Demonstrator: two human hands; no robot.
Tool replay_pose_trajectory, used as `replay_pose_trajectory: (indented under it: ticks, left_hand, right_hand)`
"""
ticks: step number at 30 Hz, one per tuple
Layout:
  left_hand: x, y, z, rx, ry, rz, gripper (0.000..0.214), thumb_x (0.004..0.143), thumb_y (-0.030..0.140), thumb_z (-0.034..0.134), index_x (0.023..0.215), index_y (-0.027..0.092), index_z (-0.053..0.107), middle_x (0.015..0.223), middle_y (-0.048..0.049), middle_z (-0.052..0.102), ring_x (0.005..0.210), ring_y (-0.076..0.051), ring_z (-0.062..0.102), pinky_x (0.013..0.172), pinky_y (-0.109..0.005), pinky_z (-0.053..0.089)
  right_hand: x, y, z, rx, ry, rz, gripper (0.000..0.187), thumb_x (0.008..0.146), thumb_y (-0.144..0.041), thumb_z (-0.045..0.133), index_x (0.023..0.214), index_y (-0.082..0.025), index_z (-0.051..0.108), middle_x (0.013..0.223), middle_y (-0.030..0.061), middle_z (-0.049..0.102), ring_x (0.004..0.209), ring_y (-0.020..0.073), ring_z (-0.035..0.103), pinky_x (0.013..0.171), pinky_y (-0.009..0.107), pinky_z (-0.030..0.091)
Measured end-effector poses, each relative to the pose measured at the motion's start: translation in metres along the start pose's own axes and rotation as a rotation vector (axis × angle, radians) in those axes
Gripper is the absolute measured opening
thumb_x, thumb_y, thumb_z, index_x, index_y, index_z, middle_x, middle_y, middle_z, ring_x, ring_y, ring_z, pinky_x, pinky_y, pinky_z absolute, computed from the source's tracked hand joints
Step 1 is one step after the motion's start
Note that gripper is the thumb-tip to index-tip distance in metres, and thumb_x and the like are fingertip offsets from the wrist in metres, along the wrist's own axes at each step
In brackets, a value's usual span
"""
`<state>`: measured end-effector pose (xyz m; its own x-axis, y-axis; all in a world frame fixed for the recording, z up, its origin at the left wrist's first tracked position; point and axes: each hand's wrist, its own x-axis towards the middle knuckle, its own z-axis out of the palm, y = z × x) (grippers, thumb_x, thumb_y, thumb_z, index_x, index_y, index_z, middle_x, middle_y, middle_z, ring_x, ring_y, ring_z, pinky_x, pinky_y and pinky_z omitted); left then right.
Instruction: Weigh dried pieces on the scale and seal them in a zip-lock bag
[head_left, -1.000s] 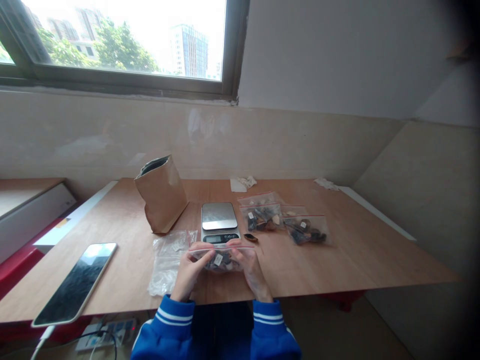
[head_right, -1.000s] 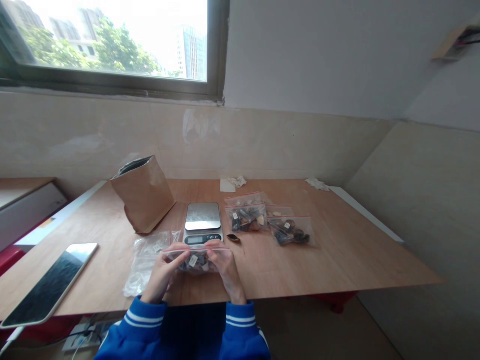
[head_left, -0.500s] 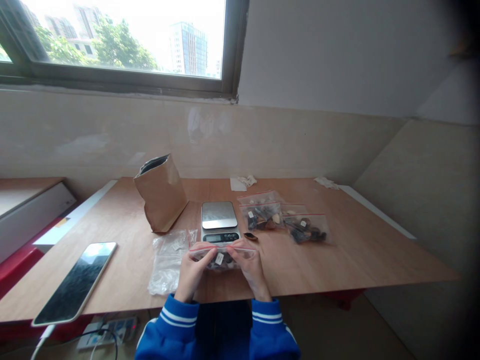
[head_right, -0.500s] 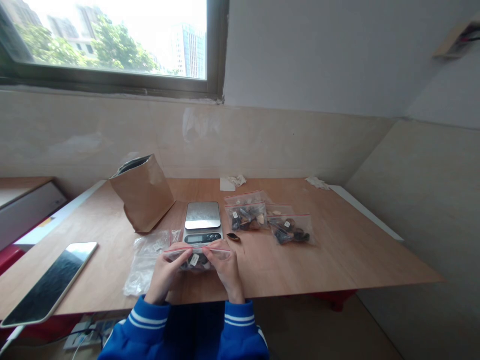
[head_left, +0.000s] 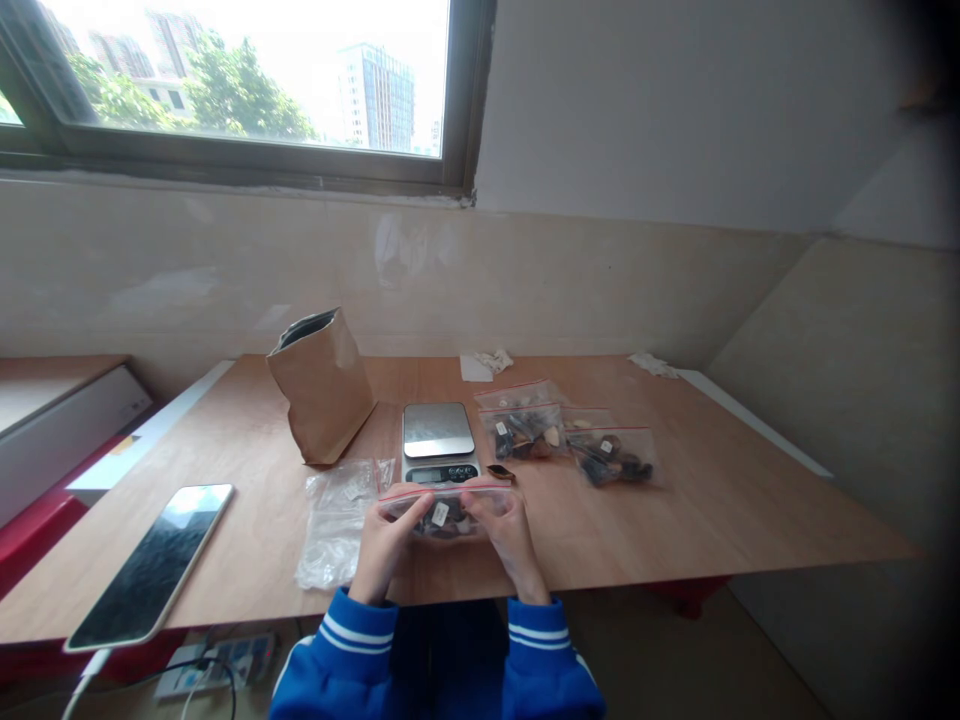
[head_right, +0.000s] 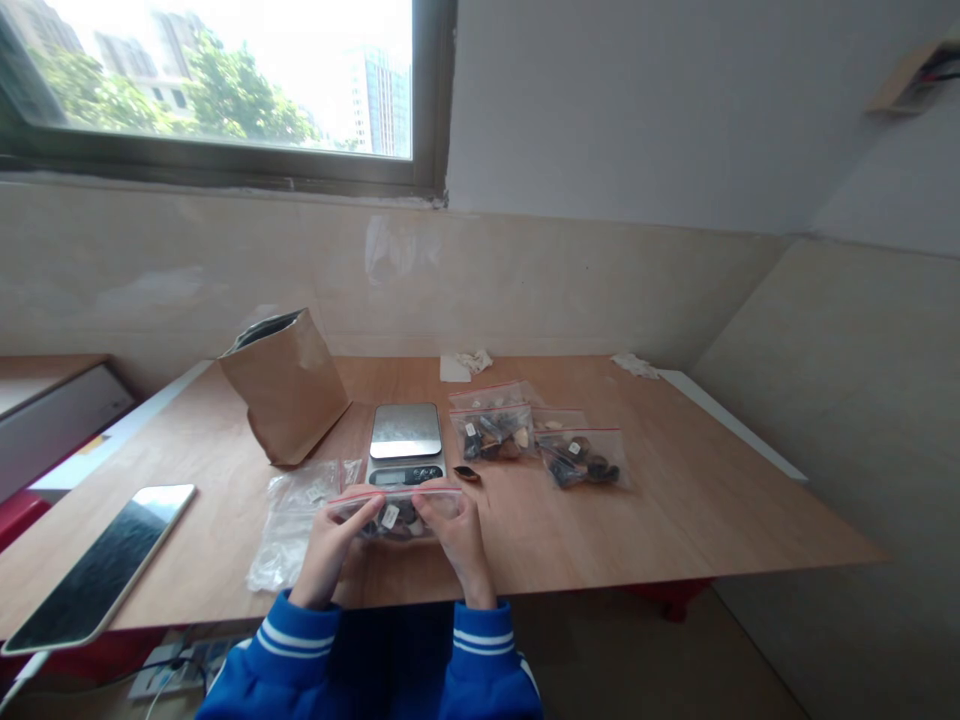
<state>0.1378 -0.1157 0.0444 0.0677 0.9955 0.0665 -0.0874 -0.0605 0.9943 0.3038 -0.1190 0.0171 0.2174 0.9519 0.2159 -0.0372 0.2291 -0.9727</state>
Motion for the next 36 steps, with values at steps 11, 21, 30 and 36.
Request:
replay_pose_trajectory:
  ticks: [11, 21, 30, 36]
  left_hand:
    - [-0.001, -0.008, 0.002, 0.088, 0.045, 0.05, 0.021, 0.072, 0.035, 0.069, 0.081, 0.016, 0.069, 0.083, -0.0059, 0.07, 0.084, -0.021, 0.064, 0.077, -0.029, 0.049]
    - [-0.002, 0.001, 0.0, 0.075, -0.063, 0.104, 0.016, 0.073, 0.031, 0.068, 0.079, 0.017, 0.071, 0.089, -0.0056, 0.064, 0.089, -0.021, 0.06, 0.08, -0.029, 0.046]
    - [-0.004, 0.003, 0.0, 0.094, -0.035, 0.166, 0.012, 0.074, 0.029, 0.068, 0.074, 0.018, 0.072, 0.086, -0.0062, 0.064, 0.089, -0.021, 0.059, 0.084, -0.033, 0.045]
    - [-0.006, 0.005, 0.001, 0.094, -0.028, 0.179, 0.013, 0.075, 0.03, 0.067, 0.076, 0.017, 0.071, 0.085, -0.0057, 0.064, 0.088, -0.02, 0.06, 0.083, -0.03, 0.045]
  right_hand:
    - [0.0, 0.003, 0.006, 0.008, 0.026, -0.034, 0.02, 0.073, -0.037, 0.069, 0.077, -0.018, 0.066, 0.072, 0.0025, 0.067, 0.07, 0.018, 0.064, 0.068, 0.029, 0.053]
    - [-0.003, -0.013, 0.006, 0.133, -0.097, -0.079, 0.013, 0.079, -0.033, 0.063, 0.077, -0.02, 0.065, 0.096, 0.005, 0.067, 0.093, 0.0198, 0.063, 0.085, 0.033, 0.049]
    - [-0.004, -0.02, 0.006, 0.086, -0.19, -0.113, 0.014, 0.081, -0.033, 0.062, 0.083, -0.022, 0.069, 0.092, 0.0039, 0.069, 0.093, 0.0204, 0.063, 0.09, 0.036, 0.047]
    - [-0.003, -0.018, 0.009, -0.003, -0.179, -0.179, 0.013, 0.08, -0.031, 0.063, 0.079, -0.02, 0.069, 0.086, 0.0049, 0.068, 0.087, 0.0199, 0.064, 0.084, 0.034, 0.05]
